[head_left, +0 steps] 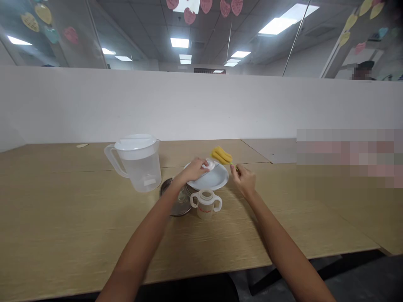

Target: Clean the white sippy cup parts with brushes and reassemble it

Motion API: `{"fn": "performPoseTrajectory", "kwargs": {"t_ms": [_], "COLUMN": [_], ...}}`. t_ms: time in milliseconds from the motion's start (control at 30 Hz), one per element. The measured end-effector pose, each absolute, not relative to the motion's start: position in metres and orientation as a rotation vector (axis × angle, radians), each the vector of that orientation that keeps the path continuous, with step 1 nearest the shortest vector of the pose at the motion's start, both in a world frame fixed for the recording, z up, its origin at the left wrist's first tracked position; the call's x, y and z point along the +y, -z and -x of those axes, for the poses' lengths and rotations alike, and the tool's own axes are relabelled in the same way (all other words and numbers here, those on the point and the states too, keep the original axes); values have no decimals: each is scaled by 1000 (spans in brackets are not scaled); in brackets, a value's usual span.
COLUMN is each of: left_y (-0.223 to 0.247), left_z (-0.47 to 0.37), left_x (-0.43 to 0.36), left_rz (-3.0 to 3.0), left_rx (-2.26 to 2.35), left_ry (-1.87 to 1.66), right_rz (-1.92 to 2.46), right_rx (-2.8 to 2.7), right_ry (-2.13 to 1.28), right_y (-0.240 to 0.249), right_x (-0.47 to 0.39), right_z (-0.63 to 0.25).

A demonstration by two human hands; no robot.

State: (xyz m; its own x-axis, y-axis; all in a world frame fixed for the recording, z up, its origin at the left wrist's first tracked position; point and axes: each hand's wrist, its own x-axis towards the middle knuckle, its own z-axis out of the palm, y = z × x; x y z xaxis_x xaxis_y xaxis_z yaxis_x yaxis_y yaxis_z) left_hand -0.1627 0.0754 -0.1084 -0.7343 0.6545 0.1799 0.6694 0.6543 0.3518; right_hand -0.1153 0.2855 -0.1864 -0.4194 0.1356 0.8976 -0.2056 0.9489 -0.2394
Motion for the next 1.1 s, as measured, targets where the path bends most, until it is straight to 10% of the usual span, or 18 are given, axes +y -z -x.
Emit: {"fn": "performPoseTrajectory", "kwargs": {"t_ms": [233,1100], "left_y": [56,76], "left_z": [123,122], "left_x": [44,42], "left_rz": [1337,592], "left_rx": [-2654,-3361], "left_ry": [1180,-129], "right_rz": [-55,-187], "right_rx": [-1956,-2038], "right_ry": [-354,-342], "right_y": [186,193], "right_x": [280,281], "right_z": [113,116]}}
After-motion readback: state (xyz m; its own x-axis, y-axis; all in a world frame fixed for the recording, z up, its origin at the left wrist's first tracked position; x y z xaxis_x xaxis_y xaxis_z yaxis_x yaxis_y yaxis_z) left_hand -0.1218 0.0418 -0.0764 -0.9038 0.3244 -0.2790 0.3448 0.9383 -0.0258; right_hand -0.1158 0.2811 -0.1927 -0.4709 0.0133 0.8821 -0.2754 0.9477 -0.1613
